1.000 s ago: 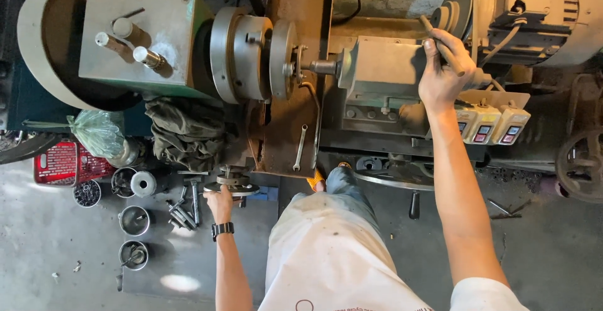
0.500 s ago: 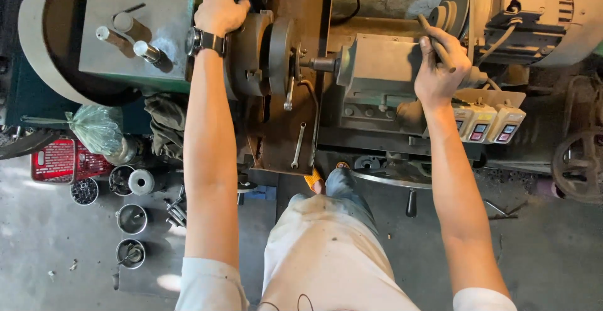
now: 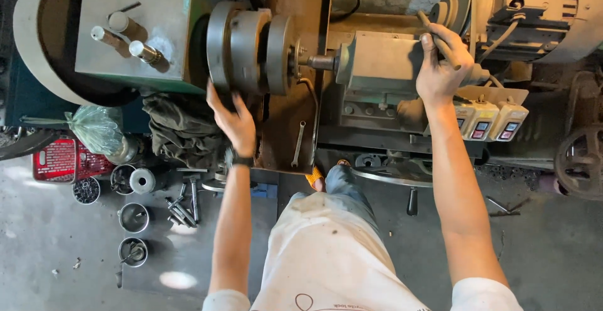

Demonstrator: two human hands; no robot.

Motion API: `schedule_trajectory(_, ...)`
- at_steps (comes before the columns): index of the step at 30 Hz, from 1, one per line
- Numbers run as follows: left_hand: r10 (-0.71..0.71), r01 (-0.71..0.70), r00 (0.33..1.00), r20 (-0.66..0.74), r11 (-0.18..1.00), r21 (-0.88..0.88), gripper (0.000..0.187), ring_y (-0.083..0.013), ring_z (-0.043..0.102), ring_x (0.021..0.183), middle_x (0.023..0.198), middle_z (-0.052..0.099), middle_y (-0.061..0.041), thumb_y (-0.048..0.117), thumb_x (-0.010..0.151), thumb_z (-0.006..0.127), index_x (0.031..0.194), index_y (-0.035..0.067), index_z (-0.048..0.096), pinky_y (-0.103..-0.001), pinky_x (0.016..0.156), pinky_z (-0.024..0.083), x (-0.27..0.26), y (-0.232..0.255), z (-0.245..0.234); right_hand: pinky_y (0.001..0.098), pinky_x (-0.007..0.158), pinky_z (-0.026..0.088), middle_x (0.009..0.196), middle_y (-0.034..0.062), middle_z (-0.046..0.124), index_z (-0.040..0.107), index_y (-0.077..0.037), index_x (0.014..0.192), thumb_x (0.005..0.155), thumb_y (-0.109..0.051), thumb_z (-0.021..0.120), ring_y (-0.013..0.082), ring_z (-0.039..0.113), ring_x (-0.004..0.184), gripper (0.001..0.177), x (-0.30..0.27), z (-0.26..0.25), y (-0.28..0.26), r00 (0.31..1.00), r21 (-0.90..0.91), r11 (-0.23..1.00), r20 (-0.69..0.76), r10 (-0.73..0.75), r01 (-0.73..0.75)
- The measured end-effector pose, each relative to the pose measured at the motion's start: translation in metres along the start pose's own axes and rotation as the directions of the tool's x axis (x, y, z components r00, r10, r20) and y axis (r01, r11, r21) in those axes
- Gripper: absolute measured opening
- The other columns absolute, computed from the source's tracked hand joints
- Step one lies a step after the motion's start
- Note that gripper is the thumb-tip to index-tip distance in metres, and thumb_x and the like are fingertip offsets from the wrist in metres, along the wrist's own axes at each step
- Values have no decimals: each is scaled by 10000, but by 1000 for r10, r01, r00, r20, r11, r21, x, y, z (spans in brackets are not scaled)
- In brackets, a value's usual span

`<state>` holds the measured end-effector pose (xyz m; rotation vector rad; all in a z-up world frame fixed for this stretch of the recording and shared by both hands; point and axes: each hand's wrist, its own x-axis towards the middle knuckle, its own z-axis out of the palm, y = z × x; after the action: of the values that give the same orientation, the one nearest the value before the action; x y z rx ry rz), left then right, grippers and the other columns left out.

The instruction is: Adjusting and securing a metal workpiece in a lathe chuck using a wrench before operating the machine.

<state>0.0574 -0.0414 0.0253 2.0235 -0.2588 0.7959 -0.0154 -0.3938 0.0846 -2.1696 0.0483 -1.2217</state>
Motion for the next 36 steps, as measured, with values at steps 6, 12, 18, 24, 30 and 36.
schedule_trajectory(6,-69,66,998,2,958,278,251,-354,500,1094,1163,531,-212,54,894,516,1122,-52,513,-445,936,432,-75,-12,-89,400,713,551,927,219,654,655,113,966,964,-28,579,327,656,826,160,0,2,3,999,-95,994,10,-51,52)
schedule_trajectory(12,-934,826,345,-94,254,503,892,-503,212,1283,1391,173,-367,503,878,458,1380,-55,-25,-541,1033,244,-135,-82,-145,382,709,536,919,209,654,647,96,987,979,-75,569,304,651,821,188,-1,2,0,1000,-46,999,2,8,-8)
schedule_trajectory(18,-921,845,387,-46,334,419,610,-509,478,1020,1145,447,-401,131,794,464,1255,-118,152,-508,845,409,-171,-143,-134,379,699,543,918,211,656,651,101,979,975,-69,571,313,655,812,188,0,2,2,1000,-92,995,-5,-28,28)
schedule_trajectory(24,-960,826,278,-26,226,516,486,-505,435,1086,1197,401,-408,187,809,421,1190,-59,248,-505,912,350,-159,-134,-140,367,697,541,923,212,654,648,106,975,967,-53,581,305,654,814,173,-1,2,1,1000,-69,998,-5,11,-12)
schedule_trajectory(30,-855,159,445,267,369,916,671,-397,627,754,868,595,-271,619,862,417,992,-39,428,-434,588,516,-82,-63,-129,372,731,527,925,207,657,648,94,978,961,-40,583,300,652,831,151,0,3,1,999,-71,997,-1,34,-34)
schedule_trajectory(36,137,-185,862,488,981,51,329,-328,431,1262,1359,419,-185,65,960,532,1283,48,472,-422,995,428,98,60,-15,368,694,543,914,211,656,652,110,967,991,-101,536,300,655,807,243,1,1,-2,999,-118,993,15,-28,30)
